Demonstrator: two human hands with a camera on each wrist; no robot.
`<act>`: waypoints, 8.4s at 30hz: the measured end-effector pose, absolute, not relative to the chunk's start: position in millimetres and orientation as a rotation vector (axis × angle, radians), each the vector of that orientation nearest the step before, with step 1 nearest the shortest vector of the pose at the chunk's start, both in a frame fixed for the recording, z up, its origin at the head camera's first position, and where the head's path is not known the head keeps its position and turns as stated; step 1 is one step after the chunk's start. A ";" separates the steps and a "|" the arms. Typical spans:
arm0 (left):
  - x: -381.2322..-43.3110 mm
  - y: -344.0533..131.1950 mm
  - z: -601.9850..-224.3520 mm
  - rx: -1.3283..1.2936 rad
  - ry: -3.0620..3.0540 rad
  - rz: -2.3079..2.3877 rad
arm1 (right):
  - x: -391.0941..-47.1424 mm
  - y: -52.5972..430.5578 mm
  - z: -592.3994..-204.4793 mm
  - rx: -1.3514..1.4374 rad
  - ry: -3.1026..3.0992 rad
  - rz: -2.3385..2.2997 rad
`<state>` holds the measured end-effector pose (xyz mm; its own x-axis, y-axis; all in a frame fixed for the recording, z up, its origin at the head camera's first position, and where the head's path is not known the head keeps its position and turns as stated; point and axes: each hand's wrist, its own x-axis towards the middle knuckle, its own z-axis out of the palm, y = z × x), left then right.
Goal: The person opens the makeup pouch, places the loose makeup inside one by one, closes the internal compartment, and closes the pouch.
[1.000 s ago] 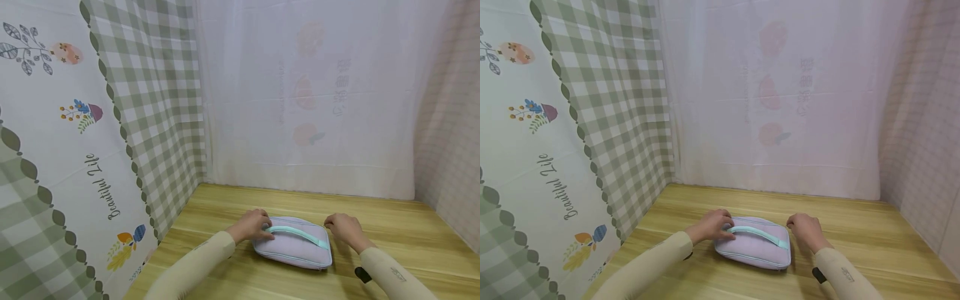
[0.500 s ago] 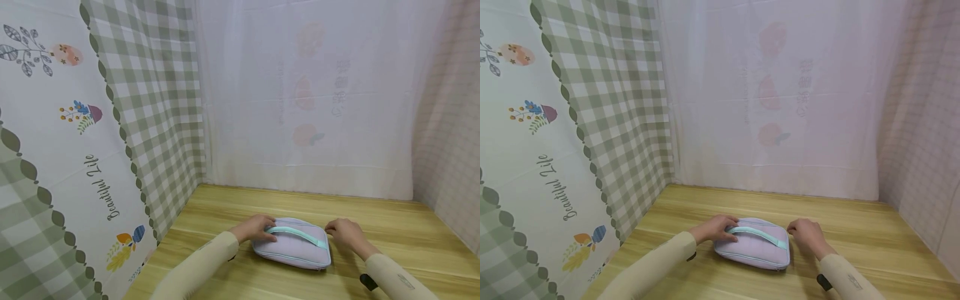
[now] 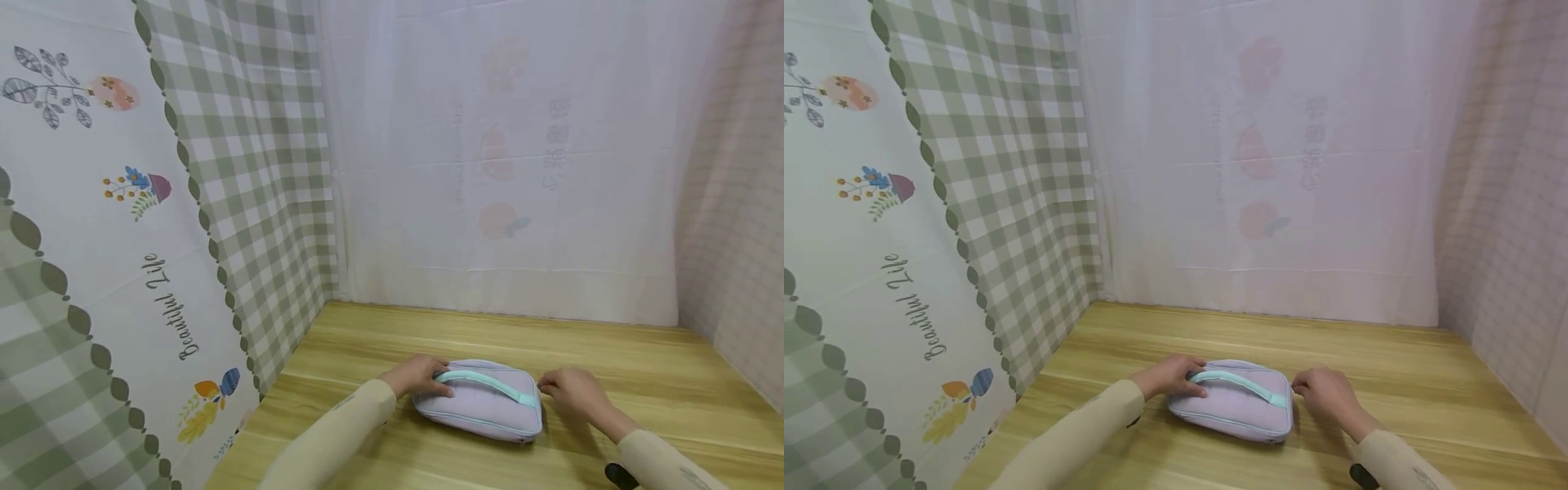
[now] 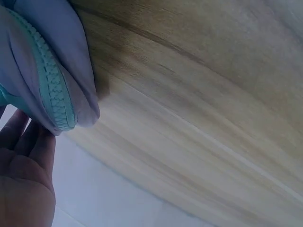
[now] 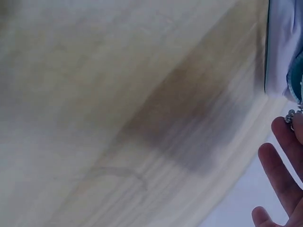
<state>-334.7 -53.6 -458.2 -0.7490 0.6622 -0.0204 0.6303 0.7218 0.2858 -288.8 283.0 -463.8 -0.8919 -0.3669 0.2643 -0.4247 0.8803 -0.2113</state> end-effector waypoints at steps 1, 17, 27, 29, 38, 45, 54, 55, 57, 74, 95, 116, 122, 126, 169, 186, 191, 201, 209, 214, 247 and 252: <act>-335.0 -52.9 -458.3 1.050 2.802 0.398 | -286.8 284.0 -463.9 0.609 -2.833 0.386; -335.1 -51.8 -463.0 1.022 2.817 0.493 | -243.9 289.9 -465.7 0.599 -2.817 0.420; -337.3 -48.9 -465.5 1.040 2.837 0.498 | -231.9 285.3 -466.4 0.684 -2.763 0.361; -337.4 -48.3 -466.8 1.037 2.835 0.513 | -229.2 285.3 -467.6 0.702 -2.756 0.351; -337.9 -47.8 -468.9 1.049 2.845 0.510 | -213.8 283.5 -471.0 0.828 -2.729 0.462; -335.7 -48.5 -466.9 1.004 2.823 0.581 | -203.1 275.0 -477.7 1.035 -2.613 0.550; -337.0 -49.8 -470.0 0.979 2.812 0.642 | -191.6 242.5 -481.1 0.817 -2.773 0.598; -337.1 -49.8 -470.5 0.979 2.816 0.638 | -191.3 240.1 -480.2 0.775 -2.811 0.594; -337.2 -49.5 -471.3 0.986 2.827 0.619 | -191.3 236.7 -479.3 0.718 -2.865 0.588; -335.3 -48.5 -467.5 0.932 2.787 0.672 | -194.2 238.8 -480.1 0.714 -2.917 0.584; -349.4 -60.6 -449.4 0.801 2.754 0.807 | -191.4 236.5 -471.4 0.308 -2.770 0.336; -352.0 -74.4 -459.1 0.815 2.798 0.780 | -222.5 248.7 -472.5 0.283 -2.767 0.370; -347.0 -82.6 -461.5 0.847 2.782 0.845 | -242.2 257.6 -470.9 0.275 -2.729 0.402; -341.2 -87.6 -463.1 0.860 2.741 0.913 | -257.5 259.9 -467.6 0.245 -2.752 0.443; -360.7 -39.3 -448.1 0.783 2.803 0.675 | -204.4 159.6 -484.3 0.253 -2.940 0.734; -357.9 -42.9 -453.4 0.825 2.800 0.804 | -207.5 166.3 -478.6 0.256 -3.005 0.568; -352.2 -47.0 -455.4 0.826 2.816 0.810 | -207.2 177.1 -474.6 0.340 -2.966 0.509; -334.8 -49.8 -461.1 0.959 2.944 0.560 | -208.4 213.3 -473.5 0.526 -2.904 0.453; -322.9 -53.8 -465.7 1.163 3.025 0.211 | -221.8 240.1 -465.7 0.470 -2.927 0.439; -309.2 -55.2 -464.4 1.204 2.998 0.235 | -243.8 254.3 -463.0 0.441 -2.887 0.406; -361.5 -64.4 -449.2 0.652 2.858 0.883 | -233.5 220.1 -468.0 0.154 -2.910 0.966; -354.6 -74.2 -451.0 0.676 2.828 0.989 | -242.0 231.4 -466.4 0.261 -2.925 0.954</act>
<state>-354.6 -74.2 -451.0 -0.9009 0.4271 0.0770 0.3820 0.6962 0.6077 -242.0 231.4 -466.4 -0.9843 -0.1430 0.1036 -0.1766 0.7948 -0.5806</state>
